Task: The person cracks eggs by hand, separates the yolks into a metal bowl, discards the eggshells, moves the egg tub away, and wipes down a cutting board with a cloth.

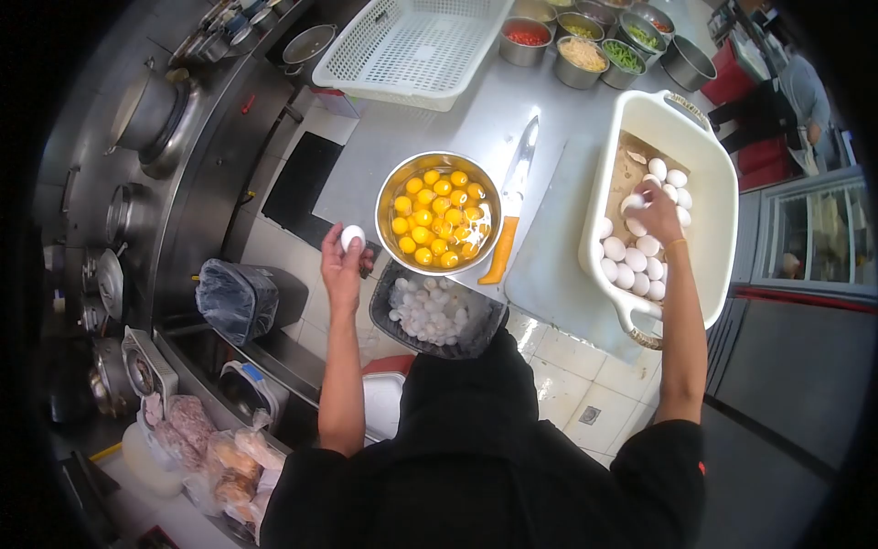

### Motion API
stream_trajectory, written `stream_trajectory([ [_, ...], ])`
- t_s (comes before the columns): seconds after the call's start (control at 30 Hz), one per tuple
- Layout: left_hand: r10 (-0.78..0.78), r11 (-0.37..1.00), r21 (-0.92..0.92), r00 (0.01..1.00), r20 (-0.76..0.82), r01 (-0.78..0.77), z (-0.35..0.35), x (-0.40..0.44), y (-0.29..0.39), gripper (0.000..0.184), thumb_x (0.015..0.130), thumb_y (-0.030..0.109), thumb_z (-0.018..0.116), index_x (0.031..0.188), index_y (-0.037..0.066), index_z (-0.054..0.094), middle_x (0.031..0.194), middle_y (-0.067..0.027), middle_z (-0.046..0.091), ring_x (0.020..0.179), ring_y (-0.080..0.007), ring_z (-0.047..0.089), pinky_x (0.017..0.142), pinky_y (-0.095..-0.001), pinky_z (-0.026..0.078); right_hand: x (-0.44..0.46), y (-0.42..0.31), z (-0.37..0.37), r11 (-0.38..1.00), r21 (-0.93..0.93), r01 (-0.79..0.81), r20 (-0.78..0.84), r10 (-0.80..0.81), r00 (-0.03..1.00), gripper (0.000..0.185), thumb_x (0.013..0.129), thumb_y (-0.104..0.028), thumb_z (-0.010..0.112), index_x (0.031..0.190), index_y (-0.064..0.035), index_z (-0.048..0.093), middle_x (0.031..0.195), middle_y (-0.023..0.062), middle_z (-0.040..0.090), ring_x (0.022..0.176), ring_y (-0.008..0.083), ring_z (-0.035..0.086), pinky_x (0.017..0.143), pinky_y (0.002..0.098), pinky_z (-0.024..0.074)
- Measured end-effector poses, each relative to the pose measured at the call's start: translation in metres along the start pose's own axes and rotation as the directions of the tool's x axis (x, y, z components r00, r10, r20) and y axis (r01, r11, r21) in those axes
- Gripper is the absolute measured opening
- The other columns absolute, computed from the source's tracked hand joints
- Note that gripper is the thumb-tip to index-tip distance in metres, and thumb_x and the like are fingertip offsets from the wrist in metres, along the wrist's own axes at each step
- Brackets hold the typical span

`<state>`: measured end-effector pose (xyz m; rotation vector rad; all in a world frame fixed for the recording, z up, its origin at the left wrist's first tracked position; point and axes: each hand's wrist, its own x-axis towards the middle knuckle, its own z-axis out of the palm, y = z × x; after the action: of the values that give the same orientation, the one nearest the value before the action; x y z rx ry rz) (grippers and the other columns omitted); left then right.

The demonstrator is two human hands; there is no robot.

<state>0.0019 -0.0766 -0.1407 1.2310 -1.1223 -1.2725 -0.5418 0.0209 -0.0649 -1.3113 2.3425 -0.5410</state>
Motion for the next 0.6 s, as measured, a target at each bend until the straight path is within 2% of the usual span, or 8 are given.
stream_trajectory([
  [0.03, -0.092, 0.982, -0.164, 0.994, 0.052, 0.099, 0.001, -0.004, 0.027, 0.040, 0.098, 0.013, 0.061, 0.135, 0.000, 0.052, 0.111, -0.0127, 0.063, 0.084, -0.0176, 0.065, 0.067, -0.0282, 0.055, 0.005, -0.006, -0.014, 0.946, 0.280, -0.164, 0.075, 0.149, 0.986, 0.034, 0.074, -0.011, 0.068, 0.107, -0.0052, 0.063, 0.092, 0.0041, 0.062, 0.087, 0.0177, 0.061, 0.072, 0.0297, 0.0533],
  [0.1, -0.130, 0.956, -0.247, 0.983, 0.130, 0.159, 0.007, -0.007, 0.065, 0.040, 0.098, 0.015, 0.061, 0.133, -0.002, 0.052, 0.105, -0.0120, 0.064, 0.074, -0.0150, 0.064, 0.058, -0.0267, 0.053, -0.019, -0.060, -0.033, 0.395, 0.914, -0.093, 0.054, 0.108, 0.993, 0.025, 0.079, -0.012, 0.064, 0.103, -0.0042, 0.062, 0.089, 0.0035, 0.059, 0.082, 0.0147, 0.061, 0.067, 0.0273, 0.0529],
  [0.2, -0.187, 0.930, -0.247, 0.930, 0.315, 0.270, 0.018, -0.004, 0.097, 0.041, 0.099, 0.019, 0.060, 0.132, -0.003, 0.050, 0.099, -0.0120, 0.066, 0.067, -0.0133, 0.063, 0.052, -0.0257, 0.054, -0.026, -0.114, -0.021, 0.239, 0.957, 0.166, -0.125, -0.177, 0.976, 0.017, 0.085, -0.015, 0.061, 0.098, -0.0032, 0.062, 0.085, 0.0036, 0.059, 0.076, 0.0133, 0.062, 0.064, 0.0283, 0.0542],
  [0.27, -0.168, 0.934, -0.231, 0.907, 0.387, 0.272, 0.035, 0.002, 0.109, 0.039, 0.099, 0.019, 0.060, 0.130, -0.003, 0.051, 0.097, -0.0124, 0.066, 0.066, -0.0132, 0.063, 0.051, -0.0251, 0.054, -0.032, -0.157, 0.004, 0.474, 0.848, 0.237, -0.072, -0.340, 0.938, 0.007, 0.084, -0.008, 0.069, 0.087, -0.0039, 0.065, 0.086, 0.0034, 0.063, 0.078, 0.0138, 0.064, 0.066, 0.0302, 0.0561],
  [0.3, -0.159, 0.936, -0.223, 0.892, 0.423, 0.273, 0.043, 0.005, 0.112, 0.038, 0.100, 0.019, 0.059, 0.129, -0.003, 0.052, 0.096, -0.0127, 0.066, 0.066, -0.0131, 0.063, 0.050, -0.0249, 0.054, -0.047, -0.197, 0.012, 0.658, 0.729, 0.189, 0.041, -0.318, 0.947, 0.017, 0.079, -0.012, 0.077, 0.090, -0.0041, 0.067, 0.088, 0.0031, 0.065, 0.077, 0.0126, 0.064, 0.068, 0.0307, 0.0545],
  [0.33, -0.149, 0.948, -0.188, 0.881, 0.449, 0.256, 0.050, 0.008, 0.115, 0.035, 0.100, 0.020, 0.059, 0.126, -0.003, 0.053, 0.094, -0.0127, 0.066, 0.066, -0.0131, 0.063, 0.052, -0.0251, 0.054, -0.047, -0.216, 0.037, 0.626, 0.516, 0.585, -0.192, -0.581, 0.791, 0.031, 0.076, -0.022, 0.082, 0.098, -0.0049, 0.069, 0.088, 0.0052, 0.069, 0.077, 0.0145, 0.066, 0.073, 0.0331, 0.0541],
  [0.43, -0.169, 0.949, -0.133, 0.819, 0.548, 0.285, 0.067, 0.019, 0.115, 0.035, 0.099, 0.023, 0.060, 0.123, -0.002, 0.054, 0.094, -0.0121, 0.066, 0.066, -0.0135, 0.063, 0.053, -0.0249, 0.054, -0.061, -0.265, 0.051, 0.598, 0.521, 0.609, 0.052, -0.734, 0.677, 0.042, 0.073, -0.029, 0.079, 0.107, -0.0060, 0.071, 0.091, 0.0160, 0.071, 0.083, 0.0307, 0.069, 0.082, 0.0383, 0.0539],
  [0.6, -0.139, 0.977, -0.042, 0.774, 0.618, 0.209, 0.079, 0.026, 0.118, 0.035, 0.090, 0.004, 0.066, 0.123, -0.005, 0.056, 0.106, -0.0121, 0.068, 0.072, -0.0122, 0.066, 0.058, -0.0243, 0.056, -0.049, -0.259, 0.090, 0.568, 0.500, 0.653, 0.041, -0.769, 0.637, 0.040, 0.070, -0.026, 0.077, 0.104, -0.0064, 0.072, 0.090, 0.0184, 0.071, 0.082, 0.0365, 0.067, 0.080, 0.0394, 0.0545],
])
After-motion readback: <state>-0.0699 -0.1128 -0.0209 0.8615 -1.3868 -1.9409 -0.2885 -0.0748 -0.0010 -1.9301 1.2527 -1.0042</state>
